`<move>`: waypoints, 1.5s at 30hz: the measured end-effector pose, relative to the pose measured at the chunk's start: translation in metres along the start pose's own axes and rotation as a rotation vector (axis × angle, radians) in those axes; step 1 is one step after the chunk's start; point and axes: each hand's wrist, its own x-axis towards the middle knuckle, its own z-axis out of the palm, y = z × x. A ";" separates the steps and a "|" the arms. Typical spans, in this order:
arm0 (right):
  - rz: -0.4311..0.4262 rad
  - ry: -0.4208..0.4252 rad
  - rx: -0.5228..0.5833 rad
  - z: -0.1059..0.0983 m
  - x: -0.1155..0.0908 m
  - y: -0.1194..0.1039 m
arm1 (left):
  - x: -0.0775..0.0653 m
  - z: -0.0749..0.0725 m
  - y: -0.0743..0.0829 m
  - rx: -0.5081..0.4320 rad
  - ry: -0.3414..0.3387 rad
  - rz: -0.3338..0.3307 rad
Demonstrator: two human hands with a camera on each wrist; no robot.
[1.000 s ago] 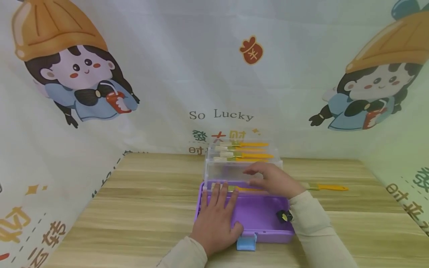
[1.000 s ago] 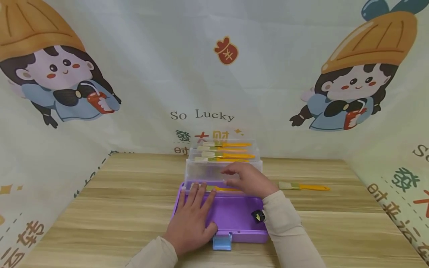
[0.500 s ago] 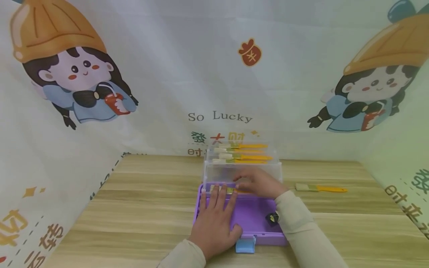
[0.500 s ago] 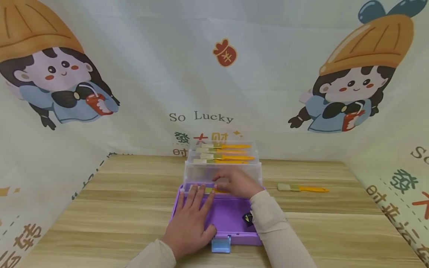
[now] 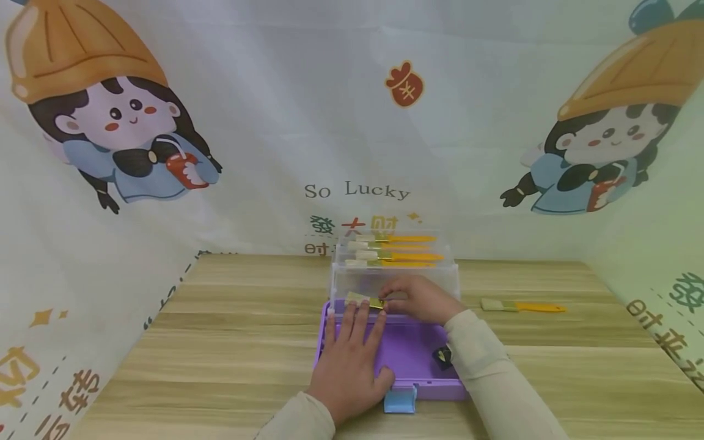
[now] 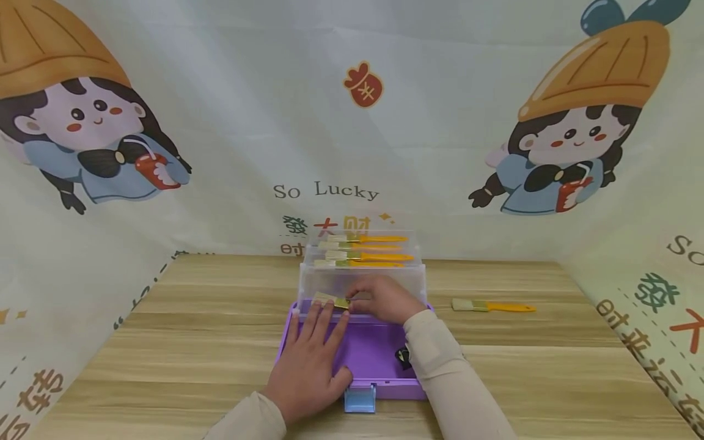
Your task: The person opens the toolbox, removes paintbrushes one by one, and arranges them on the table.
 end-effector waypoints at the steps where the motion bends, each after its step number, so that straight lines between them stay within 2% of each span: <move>1: 0.002 -0.003 0.000 0.000 0.000 0.000 | 0.000 0.000 0.000 -0.001 0.000 -0.001; 9: -0.022 -0.010 -0.040 0.000 0.003 -0.001 | 0.000 0.000 0.000 0.003 -0.008 -0.003; 22: 0.001 -0.004 -0.046 0.000 0.005 -0.005 | 0.001 -0.002 0.000 -0.004 -0.019 -0.011; 32: 0.015 0.069 -0.061 0.002 0.000 -0.007 | 0.000 -0.002 0.000 -0.030 -0.043 -0.016; 40: -0.006 0.078 -0.082 0.000 -0.001 -0.006 | 0.000 -0.002 0.000 -0.035 -0.039 -0.018; 45: 0.033 0.097 -0.070 -0.003 -0.004 -0.007 | 0.000 -0.002 -0.001 -0.041 -0.038 -0.017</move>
